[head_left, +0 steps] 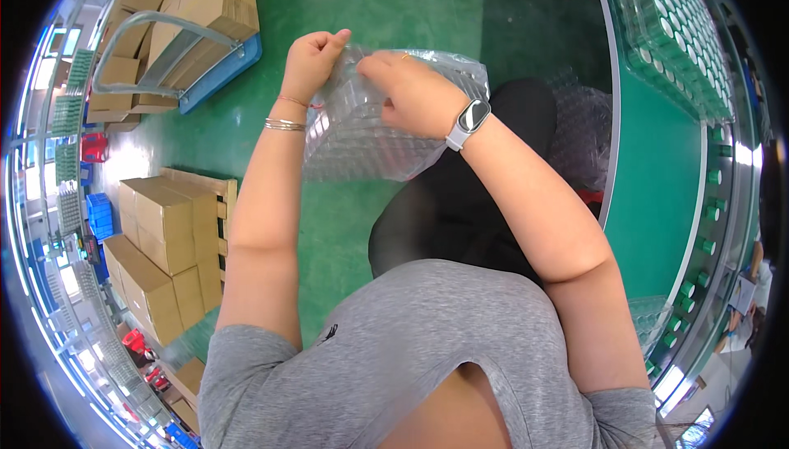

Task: Organizing and stacking transparent plastic component trays at a production line station.

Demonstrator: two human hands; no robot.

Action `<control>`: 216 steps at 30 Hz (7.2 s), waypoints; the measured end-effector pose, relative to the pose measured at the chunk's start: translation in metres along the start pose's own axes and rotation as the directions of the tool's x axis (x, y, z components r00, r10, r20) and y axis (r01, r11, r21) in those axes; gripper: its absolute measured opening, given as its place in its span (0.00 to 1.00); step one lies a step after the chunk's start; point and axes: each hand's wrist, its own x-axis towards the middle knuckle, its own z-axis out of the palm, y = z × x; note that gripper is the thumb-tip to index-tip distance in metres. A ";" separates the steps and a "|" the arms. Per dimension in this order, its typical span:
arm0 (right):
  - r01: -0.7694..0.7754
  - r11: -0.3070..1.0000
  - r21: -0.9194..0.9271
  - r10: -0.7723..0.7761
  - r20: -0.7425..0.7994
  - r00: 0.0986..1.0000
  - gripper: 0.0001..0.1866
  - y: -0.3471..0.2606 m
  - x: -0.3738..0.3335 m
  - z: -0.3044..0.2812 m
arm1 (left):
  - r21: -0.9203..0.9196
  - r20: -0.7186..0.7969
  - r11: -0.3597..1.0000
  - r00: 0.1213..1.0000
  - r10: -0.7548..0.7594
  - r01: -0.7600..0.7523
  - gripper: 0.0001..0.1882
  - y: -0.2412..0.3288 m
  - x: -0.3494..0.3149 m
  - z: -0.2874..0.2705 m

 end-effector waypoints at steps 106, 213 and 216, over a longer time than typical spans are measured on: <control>-0.804 0.311 0.507 0.506 -0.804 -0.312 0.22 0.242 -0.207 -0.012 | 0.210 -0.531 0.959 0.846 -0.049 0.188 0.17 -0.043 -0.064 0.015; -0.590 -0.101 0.801 0.730 0.463 0.503 0.22 0.010 -0.044 0.095 | -0.246 0.203 0.869 0.899 -0.387 0.430 0.11 -0.009 -0.103 0.039; -0.559 -0.066 0.826 0.722 0.426 0.545 0.20 0.006 -0.043 0.093 | -0.044 0.051 0.929 0.930 -0.364 0.366 0.13 -0.005 -0.102 0.048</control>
